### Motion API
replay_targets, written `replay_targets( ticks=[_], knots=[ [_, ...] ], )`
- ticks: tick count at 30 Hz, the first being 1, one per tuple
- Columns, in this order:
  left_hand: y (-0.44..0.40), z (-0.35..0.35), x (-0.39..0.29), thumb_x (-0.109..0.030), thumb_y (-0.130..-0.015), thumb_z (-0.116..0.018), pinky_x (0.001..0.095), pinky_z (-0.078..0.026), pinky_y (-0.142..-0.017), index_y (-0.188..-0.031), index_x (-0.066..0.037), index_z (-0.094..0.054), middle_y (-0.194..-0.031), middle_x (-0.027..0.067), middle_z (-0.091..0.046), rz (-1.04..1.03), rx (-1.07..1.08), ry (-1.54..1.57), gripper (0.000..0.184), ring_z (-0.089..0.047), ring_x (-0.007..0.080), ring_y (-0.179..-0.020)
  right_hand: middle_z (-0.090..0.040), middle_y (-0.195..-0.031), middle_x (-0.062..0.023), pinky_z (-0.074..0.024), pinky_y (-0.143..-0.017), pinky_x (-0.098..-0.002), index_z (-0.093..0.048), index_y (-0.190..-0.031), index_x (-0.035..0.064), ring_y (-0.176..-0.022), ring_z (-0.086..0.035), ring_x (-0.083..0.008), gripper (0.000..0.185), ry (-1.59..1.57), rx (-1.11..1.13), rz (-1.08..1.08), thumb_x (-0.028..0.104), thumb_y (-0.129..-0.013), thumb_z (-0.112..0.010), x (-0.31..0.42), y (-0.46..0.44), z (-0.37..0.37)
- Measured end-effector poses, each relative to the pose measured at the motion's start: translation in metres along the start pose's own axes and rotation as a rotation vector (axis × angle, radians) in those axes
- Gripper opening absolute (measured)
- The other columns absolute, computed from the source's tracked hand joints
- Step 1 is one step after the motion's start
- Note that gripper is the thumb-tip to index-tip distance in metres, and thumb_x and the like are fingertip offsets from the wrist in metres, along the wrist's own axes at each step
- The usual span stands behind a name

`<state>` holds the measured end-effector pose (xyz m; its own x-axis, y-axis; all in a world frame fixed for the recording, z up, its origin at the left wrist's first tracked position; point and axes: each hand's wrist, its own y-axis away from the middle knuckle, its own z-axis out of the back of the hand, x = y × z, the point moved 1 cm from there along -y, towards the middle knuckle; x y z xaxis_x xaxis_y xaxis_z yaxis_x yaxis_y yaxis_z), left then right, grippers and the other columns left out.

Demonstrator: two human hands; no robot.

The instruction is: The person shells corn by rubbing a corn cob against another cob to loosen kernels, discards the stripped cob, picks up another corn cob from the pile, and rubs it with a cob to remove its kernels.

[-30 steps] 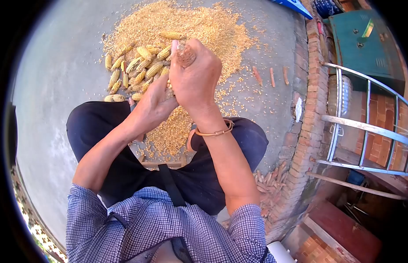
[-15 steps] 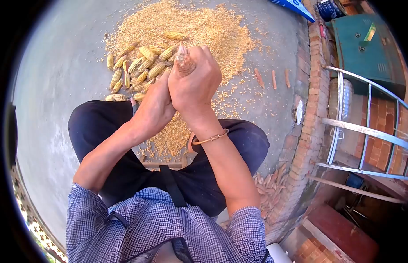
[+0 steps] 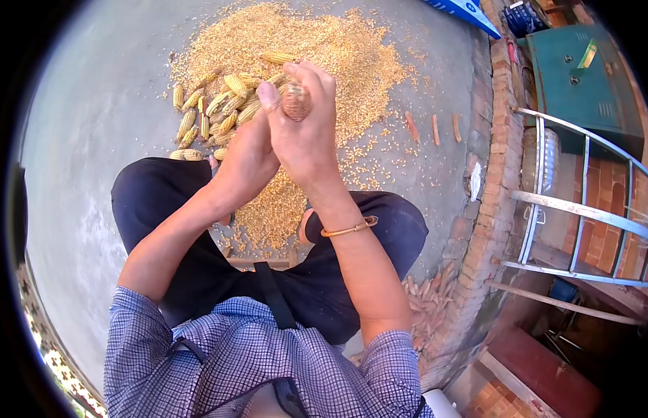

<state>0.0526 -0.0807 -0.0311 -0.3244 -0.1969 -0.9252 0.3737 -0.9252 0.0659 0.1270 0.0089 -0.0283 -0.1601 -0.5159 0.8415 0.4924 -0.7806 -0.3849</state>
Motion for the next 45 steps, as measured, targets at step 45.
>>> replay_targets(
  ticks=[45],
  knots=[
    [0.002,0.001,0.003,-0.006,-0.080,-0.062,0.0471,-0.050,-0.061,-0.093,0.002,-0.043,-0.082,0.0223,-0.060,-0.265,-0.129,-0.612,0.024,-0.064,0.0400,-0.075,-0.065,-0.087,-0.0102,-0.0496,-0.081,-0.0316,-0.055,-0.104,-0.0016,-0.083,-0.065,-0.0161,0.031,-0.556,-0.084,-0.460,0.029,-0.099,-0.057,0.016,-0.004,0.006]
  ],
)
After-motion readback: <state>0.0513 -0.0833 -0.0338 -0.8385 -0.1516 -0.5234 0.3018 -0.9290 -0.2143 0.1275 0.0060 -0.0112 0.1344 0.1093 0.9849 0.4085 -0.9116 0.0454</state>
